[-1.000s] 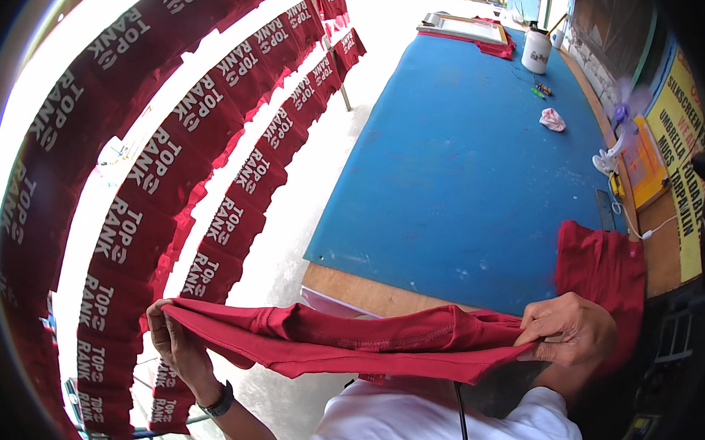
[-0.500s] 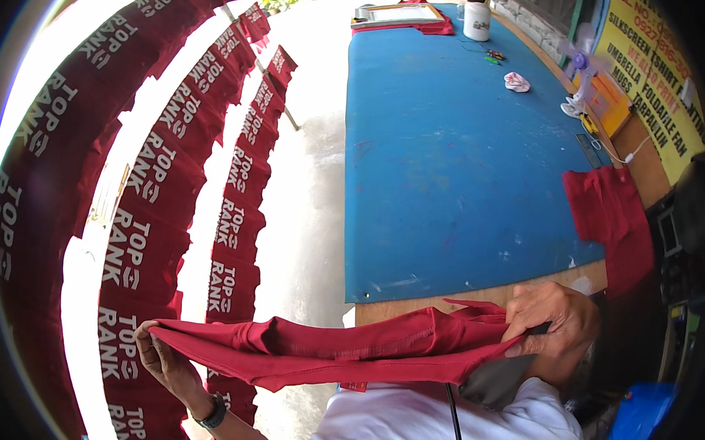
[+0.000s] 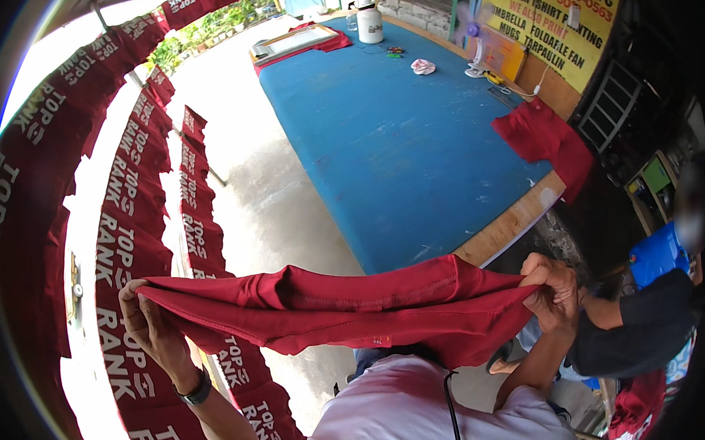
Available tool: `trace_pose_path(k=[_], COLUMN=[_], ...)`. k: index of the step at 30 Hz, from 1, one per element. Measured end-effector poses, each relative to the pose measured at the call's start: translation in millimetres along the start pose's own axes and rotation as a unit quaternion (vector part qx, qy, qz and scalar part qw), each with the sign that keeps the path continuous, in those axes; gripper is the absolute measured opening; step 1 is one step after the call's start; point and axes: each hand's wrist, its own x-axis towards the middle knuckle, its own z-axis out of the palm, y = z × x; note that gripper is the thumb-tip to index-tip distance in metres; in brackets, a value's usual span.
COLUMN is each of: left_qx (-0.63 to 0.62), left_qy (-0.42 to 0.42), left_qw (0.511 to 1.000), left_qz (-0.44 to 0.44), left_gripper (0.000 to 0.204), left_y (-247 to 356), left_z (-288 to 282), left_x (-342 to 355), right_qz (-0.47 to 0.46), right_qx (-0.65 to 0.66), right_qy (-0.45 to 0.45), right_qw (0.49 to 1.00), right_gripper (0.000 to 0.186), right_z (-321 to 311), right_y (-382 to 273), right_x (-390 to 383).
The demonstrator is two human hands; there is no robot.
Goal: The person unfolds a red t-shirt and lays it flat on a blue work table. They place a screen printing frame over the shirt and use a squeegee to pull white ink across the screen, printing a logo onto the fabric. After printing, they lift the t-shirt and hang it on a drying rack with other printed shirts.
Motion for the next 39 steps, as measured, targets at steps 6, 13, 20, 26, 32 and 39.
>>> trace_pose_path(k=[6, 13, 20, 26, 32, 39], left_qx=[-0.068, -0.042, -0.112, -0.127, -0.196, -0.233], left_qy=[-0.06, -0.144, -0.208, -0.233, -0.288, -0.281], left_qw=[0.996, 0.985, 0.959, 0.946, 0.912, 0.905], left_qz=[0.019, 0.081, 0.154, 0.185, 0.214, 0.218], left_gripper=[0.017, 0.018, 0.018, 0.021, 0.02, 0.02], left_y=[-62.1, -113.7, -177.4, -239.0, -279.7, -289.7], left_z=[36.3, 85.9, 134.5, 148.3, 183.8, 311.5], left_x=[73.1, 153.0, 248.8, 335.3, 425.0, 488.2], right_qz=[-0.038, -0.049, -0.082, -0.148, -0.111, -0.069], right_qx=[-0.151, -0.288, -0.456, -0.638, -0.729, -0.772], right_qy=[0.16, 0.296, 0.386, 0.386, 0.379, 0.367], right_qw=[0.975, 0.909, 0.798, 0.65, 0.559, 0.515], right_gripper=[0.032, 0.031, 0.036, 0.038, 0.032, 0.029], right_z=[44.1, 81.0, 146.7, 228.6, 283.6, 226.5], right_y=[-4.1, -6.1, -23.1, -37.8, -66.1, -58.5], right_x=[2.6, -1.9, 31.6, 80.2, 141.1, 233.5])
